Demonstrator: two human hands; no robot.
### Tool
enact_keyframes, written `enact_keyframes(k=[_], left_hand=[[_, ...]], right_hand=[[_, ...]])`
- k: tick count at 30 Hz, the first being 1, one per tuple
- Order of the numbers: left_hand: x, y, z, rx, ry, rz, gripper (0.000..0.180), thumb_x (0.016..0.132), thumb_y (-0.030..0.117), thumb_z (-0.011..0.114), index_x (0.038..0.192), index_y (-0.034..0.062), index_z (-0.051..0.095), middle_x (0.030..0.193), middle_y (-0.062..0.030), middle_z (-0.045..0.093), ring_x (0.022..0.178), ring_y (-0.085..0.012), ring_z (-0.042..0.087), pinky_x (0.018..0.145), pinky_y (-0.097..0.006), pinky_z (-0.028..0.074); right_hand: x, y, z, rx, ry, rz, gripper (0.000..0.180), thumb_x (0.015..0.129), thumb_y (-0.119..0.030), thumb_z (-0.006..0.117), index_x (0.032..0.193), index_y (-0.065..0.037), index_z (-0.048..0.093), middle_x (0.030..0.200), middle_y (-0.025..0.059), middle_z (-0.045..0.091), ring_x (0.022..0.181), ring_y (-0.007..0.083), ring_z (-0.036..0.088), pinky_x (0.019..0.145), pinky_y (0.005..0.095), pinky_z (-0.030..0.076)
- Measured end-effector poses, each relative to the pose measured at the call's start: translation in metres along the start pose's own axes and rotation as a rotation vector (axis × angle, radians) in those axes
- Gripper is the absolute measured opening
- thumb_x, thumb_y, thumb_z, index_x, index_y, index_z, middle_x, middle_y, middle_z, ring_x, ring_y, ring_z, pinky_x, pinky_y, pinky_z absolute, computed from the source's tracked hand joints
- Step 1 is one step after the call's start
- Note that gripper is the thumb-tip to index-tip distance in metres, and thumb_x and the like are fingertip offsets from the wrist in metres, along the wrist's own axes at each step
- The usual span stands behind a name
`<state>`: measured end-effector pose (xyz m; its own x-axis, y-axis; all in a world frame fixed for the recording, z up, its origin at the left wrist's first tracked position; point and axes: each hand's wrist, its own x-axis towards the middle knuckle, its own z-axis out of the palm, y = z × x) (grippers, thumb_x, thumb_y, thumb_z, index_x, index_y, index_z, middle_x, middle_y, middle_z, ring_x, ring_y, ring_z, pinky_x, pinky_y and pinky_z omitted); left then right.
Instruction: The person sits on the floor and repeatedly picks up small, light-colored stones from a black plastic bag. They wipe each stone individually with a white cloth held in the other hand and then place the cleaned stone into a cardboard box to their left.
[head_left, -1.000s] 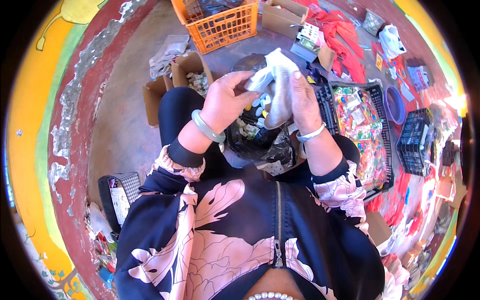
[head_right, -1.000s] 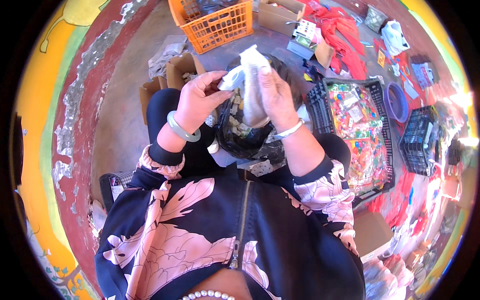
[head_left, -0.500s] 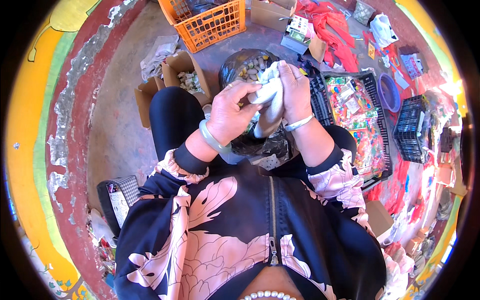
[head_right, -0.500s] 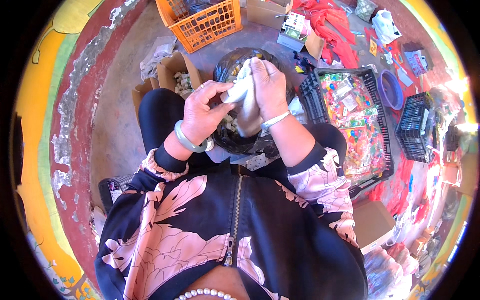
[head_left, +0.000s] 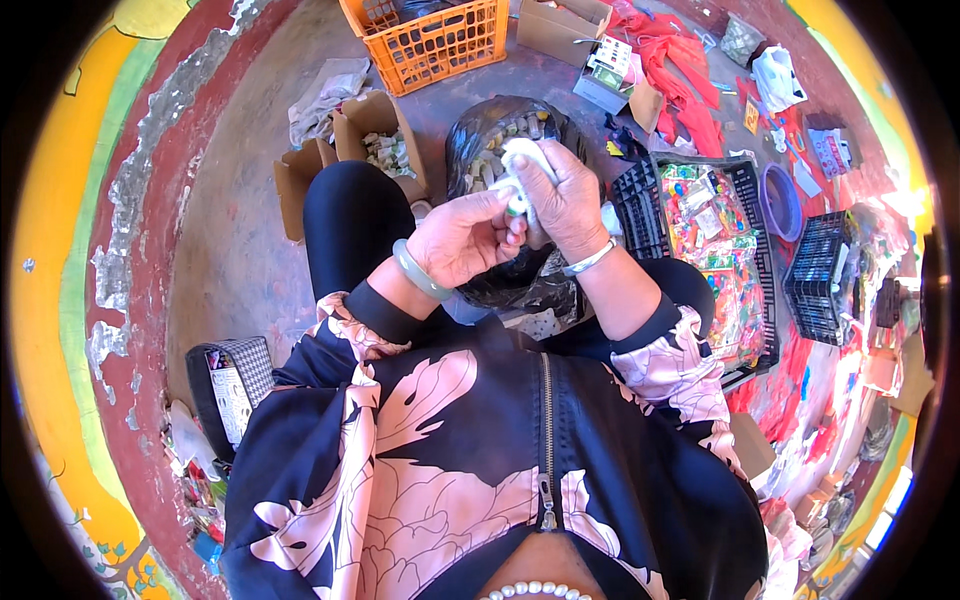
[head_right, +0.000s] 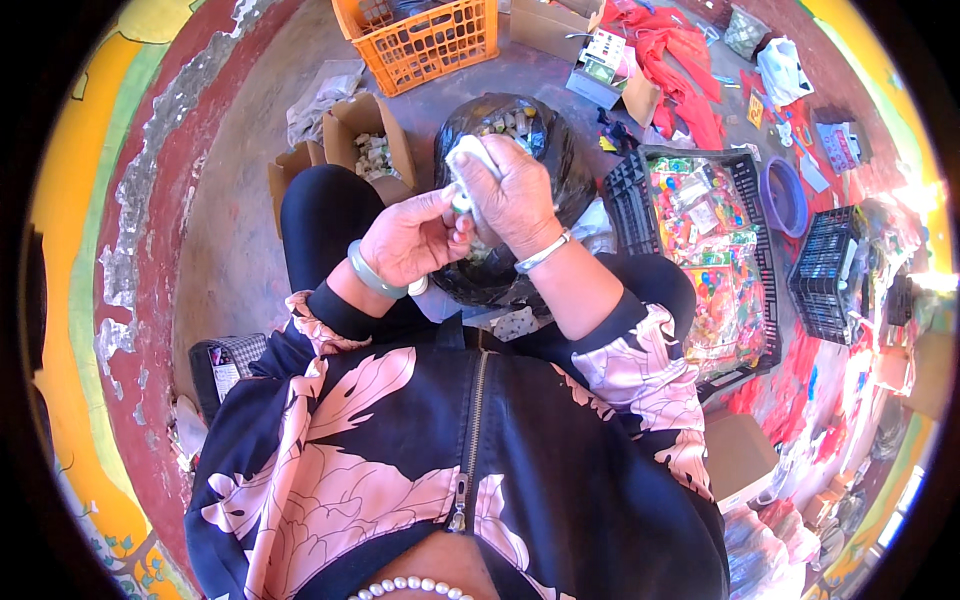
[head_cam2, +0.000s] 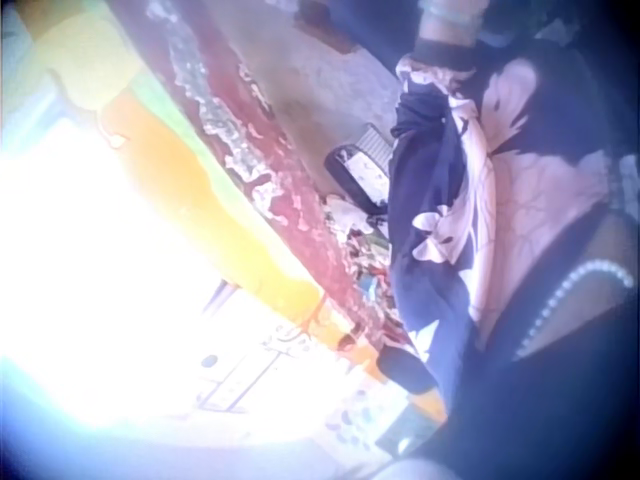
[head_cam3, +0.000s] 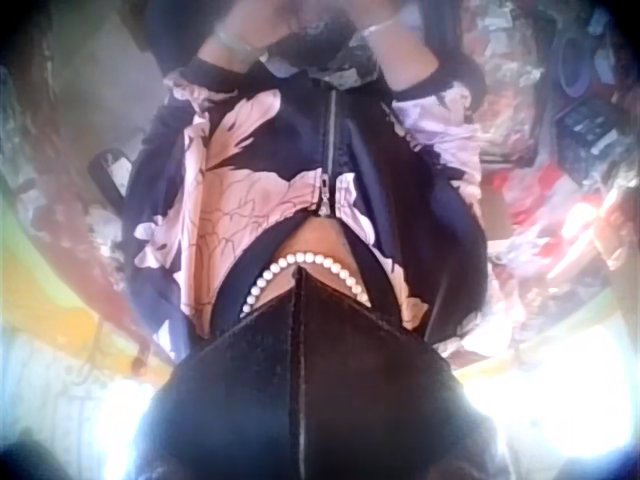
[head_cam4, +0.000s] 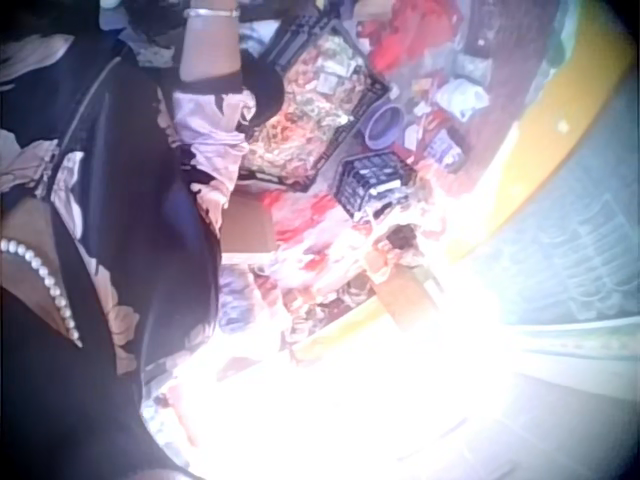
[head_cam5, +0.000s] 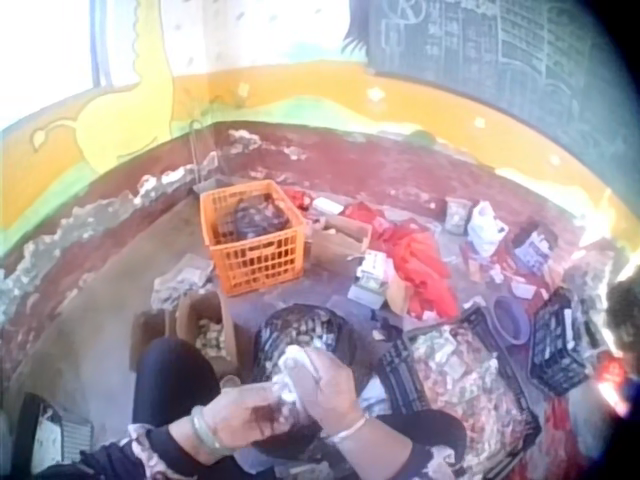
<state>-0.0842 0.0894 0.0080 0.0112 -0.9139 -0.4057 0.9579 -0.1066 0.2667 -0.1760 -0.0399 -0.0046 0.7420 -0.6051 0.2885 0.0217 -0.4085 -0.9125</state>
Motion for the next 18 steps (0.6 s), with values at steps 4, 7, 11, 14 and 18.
enact_keyframes(k=[4, 7, 11, 14, 18], left_hand=[[-0.003, 0.001, -0.01, 0.171, -0.027, 0.019, 0.016, 0.085, 0.01, 0.053, 0.096, -0.0019, 0.053, 0.083, -0.0108, 0.057, 0.074, -0.0193, 0.055, 0.064, -0.028, 0.044], [-0.015, 0.011, -0.009, 0.231, 0.031, 0.201, 0.016, 0.084, 0.006, 0.052, 0.098, -0.0031, 0.052, 0.084, -0.0114, 0.057, 0.075, -0.0196, 0.055, 0.068, -0.028, 0.046], [-0.044, 0.067, -0.025, 0.225, 0.042, 0.618, 0.018, 0.083, 0.001, 0.049, 0.101, -0.0035, 0.048, 0.087, -0.0133, 0.054, 0.076, -0.019, 0.055, 0.067, -0.029, 0.049], [-0.079, 0.128, -0.061, 0.095, 0.058, 0.688, 0.021, 0.085, 0.01, 0.053, 0.1, -0.0043, 0.046, 0.084, -0.0133, 0.052, 0.073, -0.019, 0.053, 0.064, -0.028, 0.047], [-0.104, 0.179, -0.14, 0.133, 0.524, 0.758, 0.023, 0.084, 0.015, 0.056, 0.098, -0.001, 0.048, 0.075, -0.008, 0.053, 0.064, -0.0168, 0.051, 0.055, -0.026, 0.044]], right_hand=[[0.004, -0.002, 0.0, 0.138, 0.135, 0.091, 0.02, 0.085, -0.021, 0.056, 0.088, -0.001, 0.059, 0.07, 0.0076, 0.06, 0.065, 0.0117, 0.058, 0.059, 0.0283, 0.046], [0.012, 0.012, -0.006, 0.323, 0.196, 0.325, 0.022, 0.087, -0.02, 0.053, 0.091, 0.0, 0.058, 0.073, 0.0069, 0.06, 0.065, 0.0135, 0.058, 0.057, 0.0274, 0.047], [0.022, 0.018, -0.025, 0.573, 0.264, 0.565, 0.026, 0.087, -0.024, 0.051, 0.098, -0.001, 0.056, 0.075, 0.0103, 0.06, 0.064, 0.0177, 0.059, 0.057, 0.0299, 0.049], [0.022, 0.021, -0.038, 0.676, 0.272, 0.57, 0.027, 0.088, -0.025, 0.05, 0.1, -0.002, 0.054, 0.077, 0.011, 0.06, 0.066, 0.0192, 0.06, 0.059, 0.0318, 0.051], [0.025, 0.025, -0.049, 0.755, 0.306, 0.525, 0.025, 0.087, -0.023, 0.052, 0.097, 0.0, 0.055, 0.076, 0.0132, 0.061, 0.064, 0.0215, 0.059, 0.057, 0.0331, 0.05]])
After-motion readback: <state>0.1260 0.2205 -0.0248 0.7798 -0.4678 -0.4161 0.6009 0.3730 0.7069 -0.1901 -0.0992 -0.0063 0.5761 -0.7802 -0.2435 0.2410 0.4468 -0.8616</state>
